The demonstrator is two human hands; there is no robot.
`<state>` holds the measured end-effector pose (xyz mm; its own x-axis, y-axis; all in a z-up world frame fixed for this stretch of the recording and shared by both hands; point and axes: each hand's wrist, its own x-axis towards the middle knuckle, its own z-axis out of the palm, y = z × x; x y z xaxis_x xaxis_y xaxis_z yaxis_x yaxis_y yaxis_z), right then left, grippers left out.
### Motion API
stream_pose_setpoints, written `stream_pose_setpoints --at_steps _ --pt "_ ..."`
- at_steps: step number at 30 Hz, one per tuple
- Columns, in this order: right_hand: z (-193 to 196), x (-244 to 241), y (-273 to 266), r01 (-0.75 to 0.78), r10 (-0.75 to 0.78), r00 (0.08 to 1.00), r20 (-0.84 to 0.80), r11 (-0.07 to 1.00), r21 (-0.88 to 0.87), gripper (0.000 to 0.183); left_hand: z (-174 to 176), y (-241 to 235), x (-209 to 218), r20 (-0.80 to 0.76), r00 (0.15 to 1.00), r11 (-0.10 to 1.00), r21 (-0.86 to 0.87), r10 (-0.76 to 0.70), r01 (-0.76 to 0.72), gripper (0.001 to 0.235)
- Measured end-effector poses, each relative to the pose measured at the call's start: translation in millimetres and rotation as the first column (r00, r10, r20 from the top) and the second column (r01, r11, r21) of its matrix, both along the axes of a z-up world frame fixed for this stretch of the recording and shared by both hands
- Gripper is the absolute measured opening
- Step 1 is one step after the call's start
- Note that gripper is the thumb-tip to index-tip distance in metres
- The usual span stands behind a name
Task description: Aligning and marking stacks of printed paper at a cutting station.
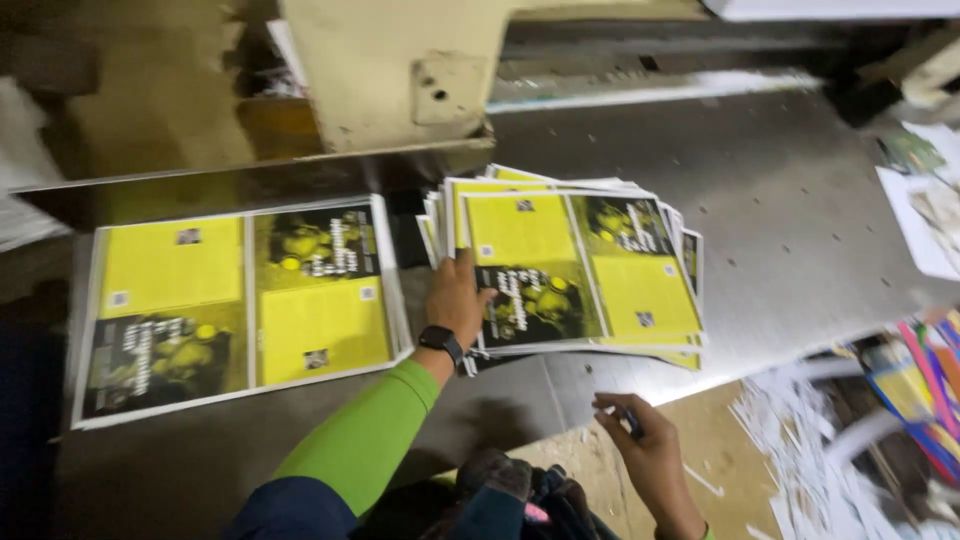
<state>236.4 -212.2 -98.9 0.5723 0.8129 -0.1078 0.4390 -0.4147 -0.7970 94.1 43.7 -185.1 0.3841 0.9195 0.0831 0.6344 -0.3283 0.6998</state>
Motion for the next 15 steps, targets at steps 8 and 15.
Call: stream_pose_setpoints --at_steps 8,15 --pt "-15 -33 32 -0.289 0.256 0.956 -0.145 0.914 -0.286 0.025 -62 7 -167 -0.13 0.982 0.901 0.396 -0.137 0.178 0.015" --pt "-32 -56 62 -0.513 0.496 0.858 -0.135 0.837 -0.19 0.025 -53 -8 -271 -0.328 0.916 0.973 -0.091 -0.229 0.211 0.076"
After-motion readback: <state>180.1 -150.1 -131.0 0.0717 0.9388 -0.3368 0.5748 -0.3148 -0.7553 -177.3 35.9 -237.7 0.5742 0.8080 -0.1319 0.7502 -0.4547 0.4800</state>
